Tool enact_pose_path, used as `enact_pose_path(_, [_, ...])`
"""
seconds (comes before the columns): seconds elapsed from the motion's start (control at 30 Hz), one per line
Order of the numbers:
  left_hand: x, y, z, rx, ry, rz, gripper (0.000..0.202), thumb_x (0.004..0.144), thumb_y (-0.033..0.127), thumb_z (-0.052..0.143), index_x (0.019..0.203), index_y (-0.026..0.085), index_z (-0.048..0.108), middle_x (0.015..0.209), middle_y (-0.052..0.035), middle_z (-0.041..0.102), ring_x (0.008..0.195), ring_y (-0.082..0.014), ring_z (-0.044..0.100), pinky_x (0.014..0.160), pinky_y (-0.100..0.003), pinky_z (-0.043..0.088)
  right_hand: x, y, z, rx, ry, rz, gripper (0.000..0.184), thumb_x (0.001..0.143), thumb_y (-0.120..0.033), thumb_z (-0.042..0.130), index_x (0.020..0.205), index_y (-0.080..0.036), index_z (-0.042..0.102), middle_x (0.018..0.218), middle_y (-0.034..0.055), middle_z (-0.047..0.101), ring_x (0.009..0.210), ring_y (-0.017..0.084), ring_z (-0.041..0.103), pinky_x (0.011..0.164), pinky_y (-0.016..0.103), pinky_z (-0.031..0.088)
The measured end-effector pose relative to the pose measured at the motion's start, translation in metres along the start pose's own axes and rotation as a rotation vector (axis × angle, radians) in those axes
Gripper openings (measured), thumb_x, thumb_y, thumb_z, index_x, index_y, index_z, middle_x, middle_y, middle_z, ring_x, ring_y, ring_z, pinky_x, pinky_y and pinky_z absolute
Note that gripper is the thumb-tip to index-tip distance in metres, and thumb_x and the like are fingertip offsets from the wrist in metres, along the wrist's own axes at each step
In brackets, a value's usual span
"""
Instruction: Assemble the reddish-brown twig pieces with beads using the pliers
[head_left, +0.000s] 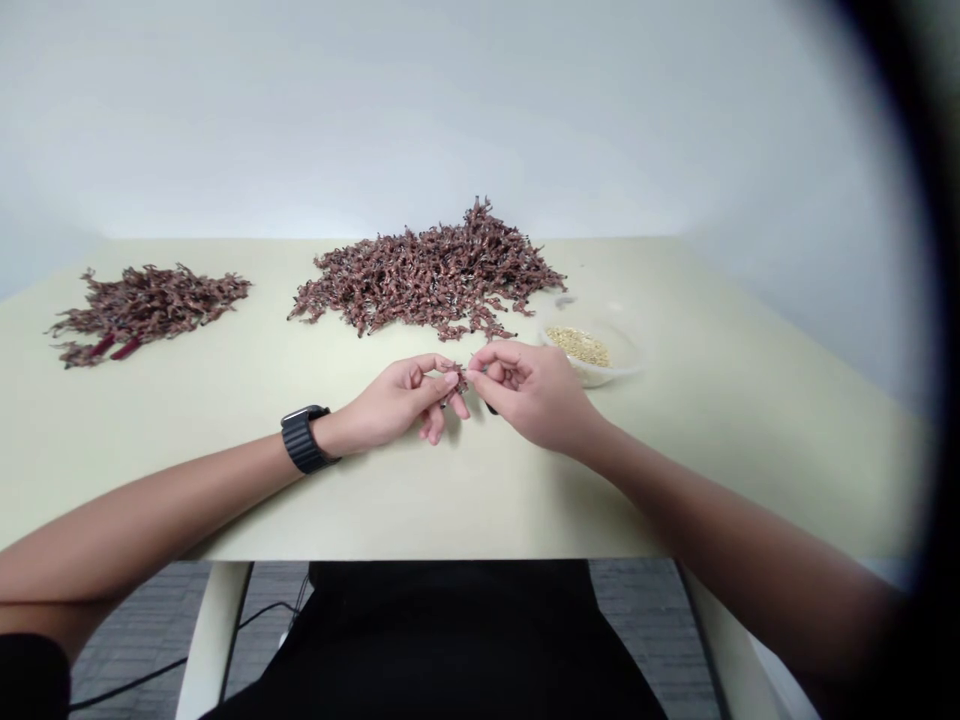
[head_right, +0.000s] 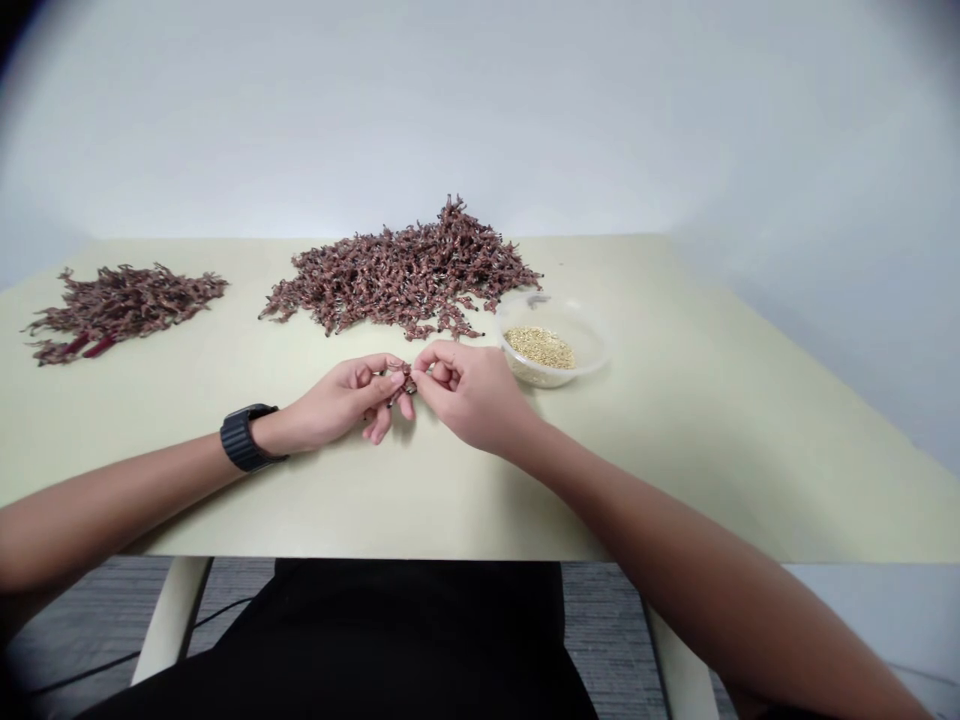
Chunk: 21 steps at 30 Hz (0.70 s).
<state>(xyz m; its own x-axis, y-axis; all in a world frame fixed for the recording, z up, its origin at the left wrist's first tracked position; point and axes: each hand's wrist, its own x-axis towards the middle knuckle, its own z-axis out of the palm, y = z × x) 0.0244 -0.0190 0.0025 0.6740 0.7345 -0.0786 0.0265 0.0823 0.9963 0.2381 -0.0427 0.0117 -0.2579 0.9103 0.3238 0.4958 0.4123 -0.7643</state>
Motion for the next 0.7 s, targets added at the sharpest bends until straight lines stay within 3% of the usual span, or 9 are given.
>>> enact_pose_path(0.7, [0.0002, -0.0010, 0.0002, 0.011, 0.000, 0.026, 0.036, 0.099, 0.052, 0.059, 0.105, 0.017, 0.054, 0.091, -0.0079, 0.074, 0.048, -0.0084, 0.063, 0.044, -0.019, 0.042, 0.0005, -0.0026, -0.0017, -0.096, -0.002, -0.075, 0.009, 0.090, -0.024, 0.062, 0.083, -0.021, 0.066, 0.056, -0.0059, 0.047, 0.052, 0.010, 0.042, 0.058, 0.027, 0.035])
